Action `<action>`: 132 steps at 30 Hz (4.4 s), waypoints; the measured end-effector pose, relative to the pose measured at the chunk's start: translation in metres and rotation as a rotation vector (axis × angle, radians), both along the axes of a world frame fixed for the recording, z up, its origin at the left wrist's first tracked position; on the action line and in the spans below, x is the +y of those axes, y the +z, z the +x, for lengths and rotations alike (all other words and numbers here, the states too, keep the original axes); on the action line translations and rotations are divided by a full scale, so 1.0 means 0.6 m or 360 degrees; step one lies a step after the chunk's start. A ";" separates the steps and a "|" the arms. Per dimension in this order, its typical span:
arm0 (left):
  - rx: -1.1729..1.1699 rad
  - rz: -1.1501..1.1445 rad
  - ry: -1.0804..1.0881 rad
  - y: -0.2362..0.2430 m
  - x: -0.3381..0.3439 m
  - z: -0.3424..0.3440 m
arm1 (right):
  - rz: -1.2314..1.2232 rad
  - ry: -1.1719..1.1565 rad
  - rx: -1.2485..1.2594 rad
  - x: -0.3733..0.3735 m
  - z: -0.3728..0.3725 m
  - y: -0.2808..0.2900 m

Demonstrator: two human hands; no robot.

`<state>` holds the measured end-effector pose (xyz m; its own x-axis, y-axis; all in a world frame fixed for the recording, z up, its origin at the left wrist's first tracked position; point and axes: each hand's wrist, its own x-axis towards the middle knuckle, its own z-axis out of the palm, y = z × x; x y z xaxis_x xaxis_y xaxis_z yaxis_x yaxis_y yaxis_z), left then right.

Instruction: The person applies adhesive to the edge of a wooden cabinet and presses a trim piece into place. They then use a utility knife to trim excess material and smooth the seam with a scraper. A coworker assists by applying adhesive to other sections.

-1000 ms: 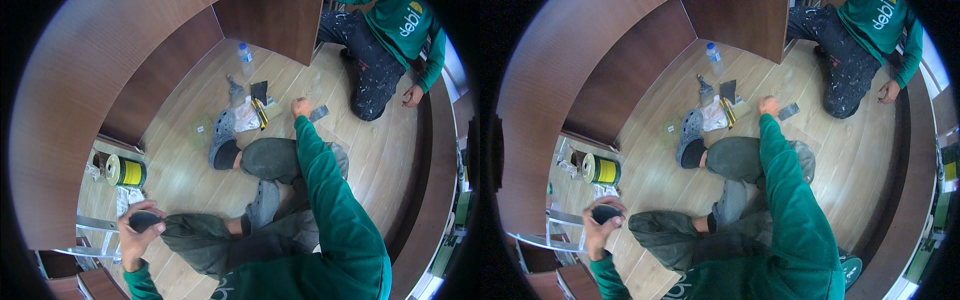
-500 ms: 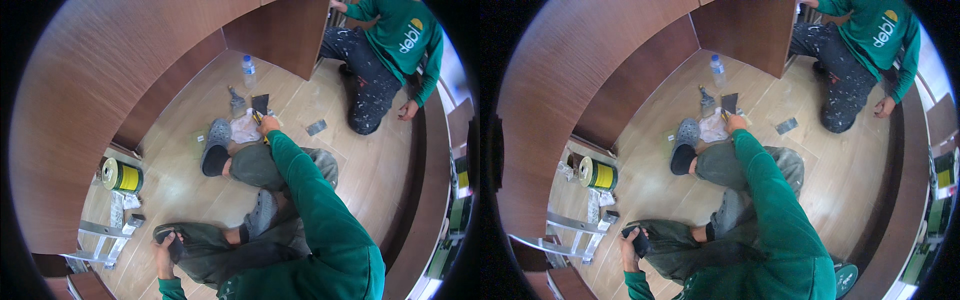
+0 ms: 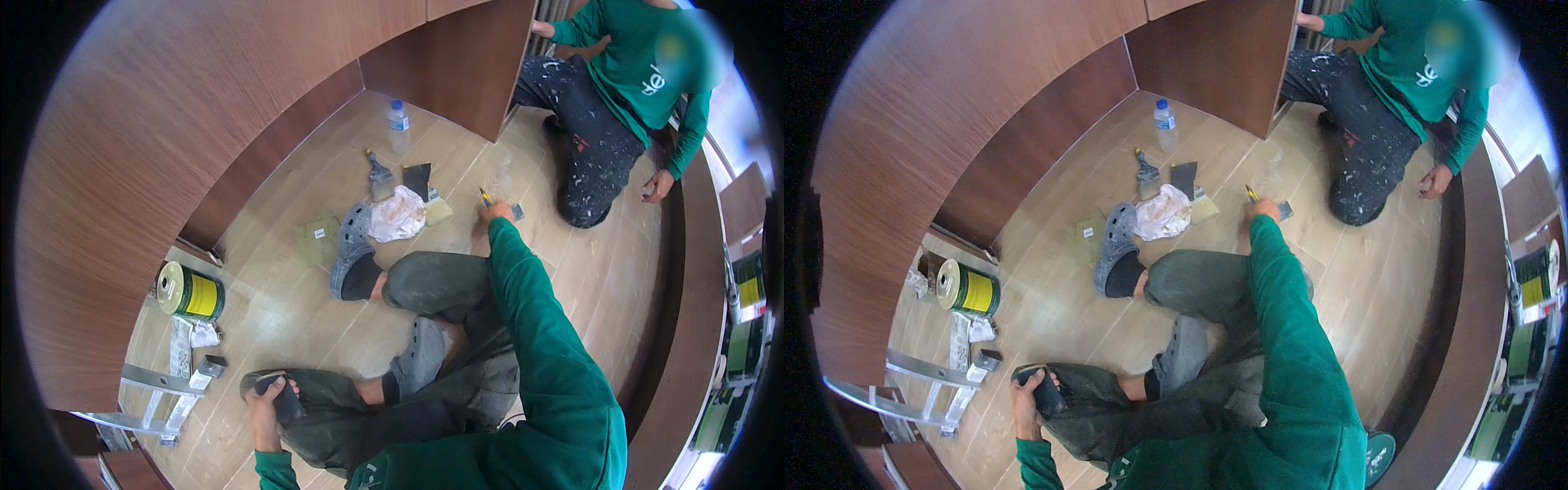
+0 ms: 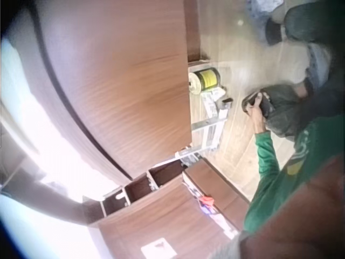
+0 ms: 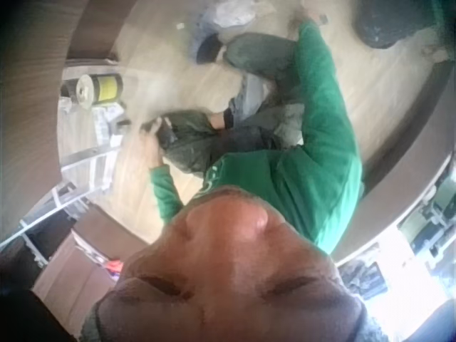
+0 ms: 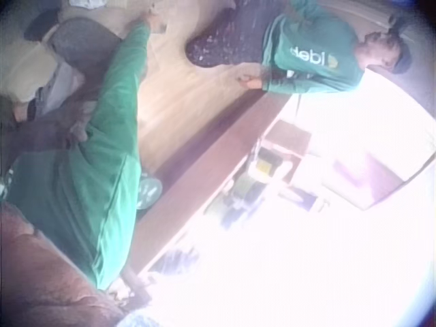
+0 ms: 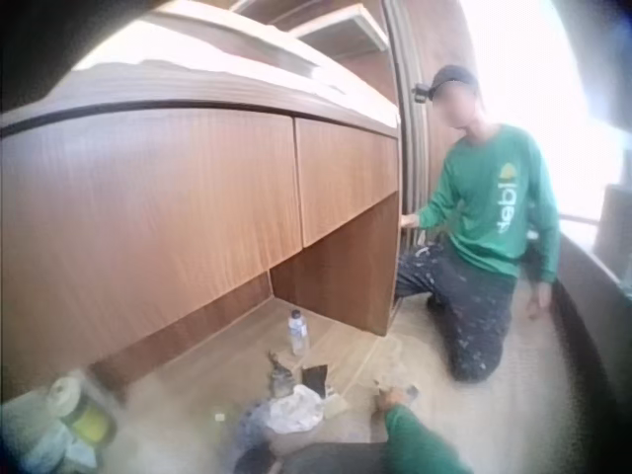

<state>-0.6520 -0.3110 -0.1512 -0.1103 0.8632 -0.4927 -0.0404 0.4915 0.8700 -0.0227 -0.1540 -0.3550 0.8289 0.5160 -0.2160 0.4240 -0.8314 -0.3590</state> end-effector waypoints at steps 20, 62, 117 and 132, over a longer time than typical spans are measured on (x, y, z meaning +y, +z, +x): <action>-0.0205 -0.0004 0.0038 -0.023 0.024 0.004 | 0.0921 0.0955 -0.0003 0.043 -0.168 0.039; 0.0335 0.0618 -0.0233 -0.406 0.311 -0.045 | 0.2766 0.1679 -0.1530 -0.118 -0.533 0.919; 0.0595 0.0783 -0.0234 -0.401 0.289 -0.051 | 0.0873 0.0145 0.2044 -0.394 -0.371 0.547; -0.0608 0.2657 -0.0598 0.284 0.081 0.221 | 0.1619 0.0764 0.0940 -0.402 -0.358 0.664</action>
